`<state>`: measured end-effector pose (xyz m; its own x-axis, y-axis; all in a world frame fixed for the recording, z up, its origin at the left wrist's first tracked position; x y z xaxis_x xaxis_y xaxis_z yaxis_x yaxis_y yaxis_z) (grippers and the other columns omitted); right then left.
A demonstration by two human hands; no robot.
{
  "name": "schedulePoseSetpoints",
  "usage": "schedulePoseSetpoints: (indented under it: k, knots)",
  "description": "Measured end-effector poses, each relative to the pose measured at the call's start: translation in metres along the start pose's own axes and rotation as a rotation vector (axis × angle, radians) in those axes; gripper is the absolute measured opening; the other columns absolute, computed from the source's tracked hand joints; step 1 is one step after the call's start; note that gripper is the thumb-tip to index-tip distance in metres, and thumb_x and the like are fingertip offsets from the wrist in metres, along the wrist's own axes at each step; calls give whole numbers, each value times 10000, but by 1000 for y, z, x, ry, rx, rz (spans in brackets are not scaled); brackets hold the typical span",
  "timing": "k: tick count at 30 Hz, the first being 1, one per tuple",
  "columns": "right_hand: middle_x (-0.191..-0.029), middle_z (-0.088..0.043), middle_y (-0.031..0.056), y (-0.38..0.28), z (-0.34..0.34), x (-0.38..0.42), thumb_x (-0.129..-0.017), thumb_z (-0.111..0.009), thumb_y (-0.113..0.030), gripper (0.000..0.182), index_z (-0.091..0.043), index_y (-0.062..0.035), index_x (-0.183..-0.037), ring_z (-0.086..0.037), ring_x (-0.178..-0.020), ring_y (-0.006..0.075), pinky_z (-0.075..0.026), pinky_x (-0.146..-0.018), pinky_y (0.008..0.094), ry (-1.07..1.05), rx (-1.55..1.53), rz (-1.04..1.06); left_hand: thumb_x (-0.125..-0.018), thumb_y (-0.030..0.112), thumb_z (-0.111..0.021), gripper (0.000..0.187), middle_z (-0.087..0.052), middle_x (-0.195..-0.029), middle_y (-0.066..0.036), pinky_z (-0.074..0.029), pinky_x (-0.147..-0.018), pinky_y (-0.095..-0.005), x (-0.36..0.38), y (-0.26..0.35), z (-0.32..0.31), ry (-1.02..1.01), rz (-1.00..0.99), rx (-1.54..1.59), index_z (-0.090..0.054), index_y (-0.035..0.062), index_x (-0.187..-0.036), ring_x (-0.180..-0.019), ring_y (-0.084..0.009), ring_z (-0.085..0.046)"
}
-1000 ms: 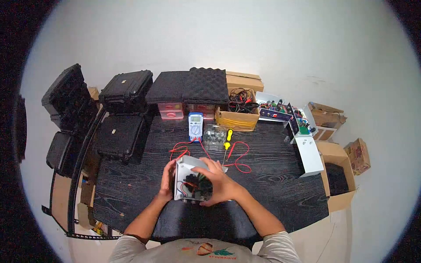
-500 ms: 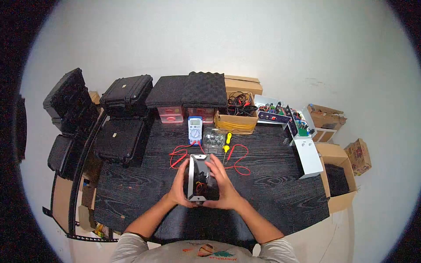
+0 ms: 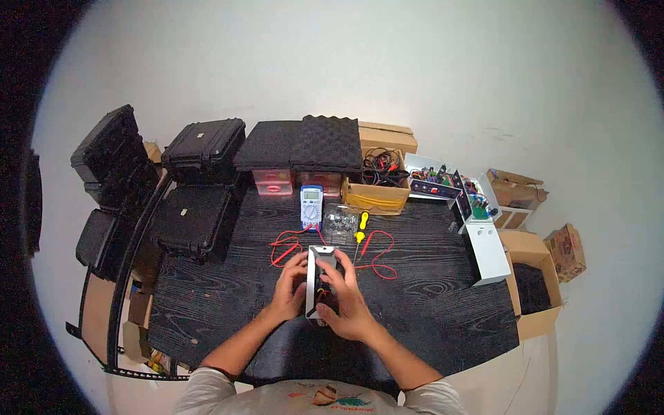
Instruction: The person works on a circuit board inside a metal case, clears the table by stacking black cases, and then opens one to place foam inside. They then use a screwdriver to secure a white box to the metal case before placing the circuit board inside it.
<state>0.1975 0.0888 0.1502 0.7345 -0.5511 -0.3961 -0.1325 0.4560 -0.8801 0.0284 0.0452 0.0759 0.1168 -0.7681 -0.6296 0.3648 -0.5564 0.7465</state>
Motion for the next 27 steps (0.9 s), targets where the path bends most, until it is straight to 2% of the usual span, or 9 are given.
schedulePoseSetpoints:
  k: [1, 8, 11, 14, 17, 23, 27]
  knots:
    - [-1665, -84, 286, -1, 0, -1, -946, -730, -221, 780, -343, -123, -1615, -416, -1450, 468, -437, -1167, 513, -1, 1, 11, -966, -27, -606, 285, -432, -1541, -257, -403, -1177, -479, -1, 5, 1, -2, -23, -88, -523, 26, -1233, -1386, -388, -518]
    - [-1666, -74, 335, -6, 1, -4, -944, -689, -300, 765, -359, -166, -1621, -354, -1464, 565, -364, -1194, 525, -30, 196, 75, -966, 6, -639, 223, -505, -1425, -253, -438, -1112, -496, -5, 11, 4, -15, -68, -218, -552, 25, -1170, -1315, -425, -546]
    - [-1681, -82, 323, -12, 1, -6, -991, -627, -443, 718, -413, -133, -1602, -288, -1524, 505, -311, -1207, 524, -49, 223, 68, -978, 27, -631, 202, -512, -1402, -254, -442, -1100, -509, -4, 5, 3, -23, -88, -261, -548, 22, -1162, -1302, -446, -540]
    - [-1686, -87, 335, -11, 0, -6, -984, -620, -439, 698, -444, -136, -1588, -265, -1525, 530, -269, -1218, 531, -32, 199, 71, -1010, 82, -608, 170, -522, -1371, -257, -449, -1088, -508, -8, 7, 4, -35, -79, -290, -545, 16, -1153, -1287, -456, -540]
    - [-1697, -67, 315, -10, 1, -5, -967, -656, -373, 697, -447, -129, -1586, -318, -1518, 492, -318, -1203, 516, -30, 244, 108, -1041, 144, -581, 174, -531, -1338, -256, -458, -1068, -504, -11, 12, 3, -23, -59, -315, -544, 12, -1148, -1257, -451, -550]
    - [-1728, -32, 239, -14, 2, -8, -851, -682, -8, 757, -469, -110, -1570, -457, -1469, 352, -458, -1143, 416, -75, 87, -23, -1040, 185, -586, 203, -540, -1287, -241, -467, -1031, -507, -6, 0, 1, -12, -76, -299, -547, 8, -1133, -1195, -429, -565]
    - [-1733, -30, 230, -12, 1, -7, -826, -678, 35, 765, -489, -99, -1555, -464, -1466, 336, -475, -1133, 403, -52, 75, 15, -1025, 157, -592, 178, -544, -1265, -233, -470, -1021, -497, -12, 9, 4, -63, -89, -331, -554, 5, -1109, -1172, -416, -572]
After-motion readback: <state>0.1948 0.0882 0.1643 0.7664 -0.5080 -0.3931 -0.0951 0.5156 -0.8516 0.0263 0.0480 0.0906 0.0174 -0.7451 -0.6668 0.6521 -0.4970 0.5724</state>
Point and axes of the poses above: each hand's wrist, its own x-axis away from the middle knuckle, its own z-axis out of the back of the hand, y = z × x, the point moved 6 cm from there along -x, towards the middle knuckle
